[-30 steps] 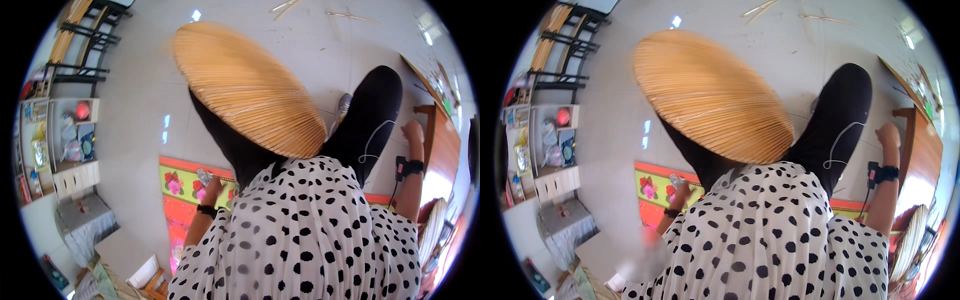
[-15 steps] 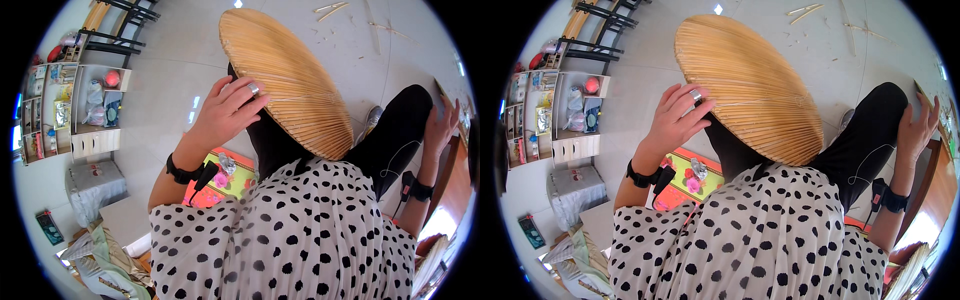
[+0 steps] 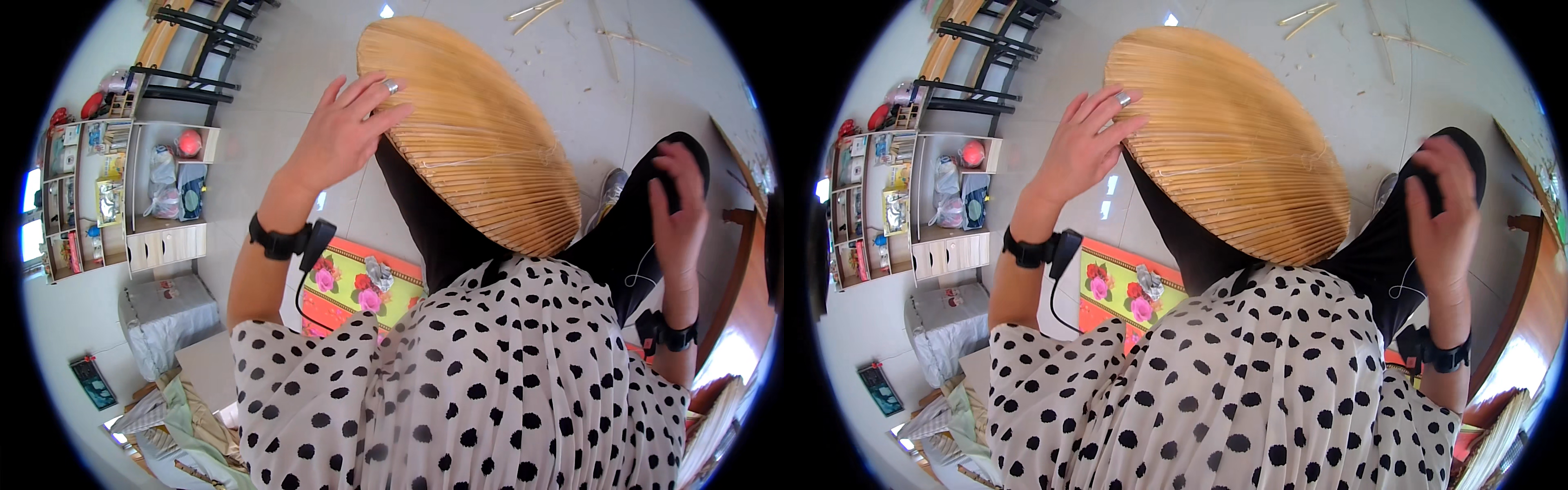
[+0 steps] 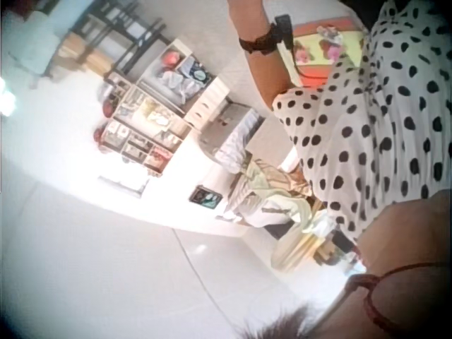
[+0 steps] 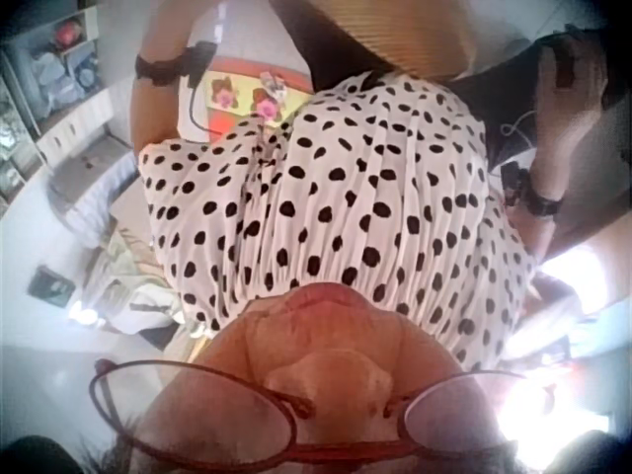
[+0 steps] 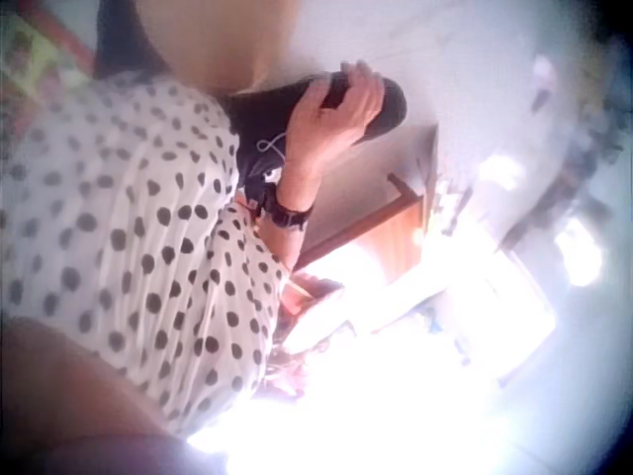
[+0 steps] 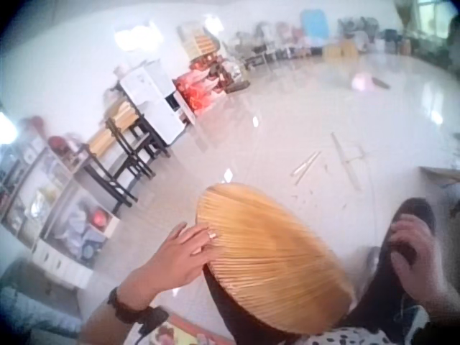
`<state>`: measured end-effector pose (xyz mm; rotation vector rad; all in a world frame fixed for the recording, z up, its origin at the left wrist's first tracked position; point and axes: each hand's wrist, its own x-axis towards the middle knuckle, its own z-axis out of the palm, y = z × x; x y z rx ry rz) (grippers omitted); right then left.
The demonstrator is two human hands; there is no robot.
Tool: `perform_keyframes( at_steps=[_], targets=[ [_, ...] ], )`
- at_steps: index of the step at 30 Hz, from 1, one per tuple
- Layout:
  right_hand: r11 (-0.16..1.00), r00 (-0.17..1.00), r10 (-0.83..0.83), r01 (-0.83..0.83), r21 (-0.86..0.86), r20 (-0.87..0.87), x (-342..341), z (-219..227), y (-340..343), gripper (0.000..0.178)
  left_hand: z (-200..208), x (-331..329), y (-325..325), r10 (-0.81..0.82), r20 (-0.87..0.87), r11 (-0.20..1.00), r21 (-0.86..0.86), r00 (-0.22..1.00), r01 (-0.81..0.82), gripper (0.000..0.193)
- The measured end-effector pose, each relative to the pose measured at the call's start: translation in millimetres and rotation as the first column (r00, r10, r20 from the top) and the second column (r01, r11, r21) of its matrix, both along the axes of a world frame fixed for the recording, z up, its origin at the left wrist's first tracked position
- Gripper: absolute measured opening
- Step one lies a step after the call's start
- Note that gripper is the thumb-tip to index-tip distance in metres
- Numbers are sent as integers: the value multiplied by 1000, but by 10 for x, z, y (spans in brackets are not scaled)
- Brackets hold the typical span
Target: The person sews the edge of a woven basket using a needle and thread. They pull the thread through the basket's rim, tie knots, and trim the thread with scissors.
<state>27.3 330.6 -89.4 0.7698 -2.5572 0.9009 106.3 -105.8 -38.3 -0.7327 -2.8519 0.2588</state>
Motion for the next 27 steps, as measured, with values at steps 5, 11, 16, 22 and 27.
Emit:
perform_keyframes(
  at_steps=[5,11,16,22,27],
  targets=[
    [916,836,396,-333,-223,379,402,-20,-270,20,-69,-236,-21,-143,166,988,-31,976,150,44],
    [783,488,610,-494,-379,625,688,44,-391,12,-15,-505,21,-261,125,965,42,957,257,27],
    [786,448,610,-447,-427,654,527,70,-492,15,117,-889,378,-164,31,954,259,986,150,27],
    [720,506,493,219,-659,708,-2,129,-704,73,79,-1132,1240,-46,-15,839,542,999,47,46],
    [477,608,449,457,-751,655,-340,271,-611,97,100,-909,1623,98,93,832,538,991,-133,58]
  ],
)
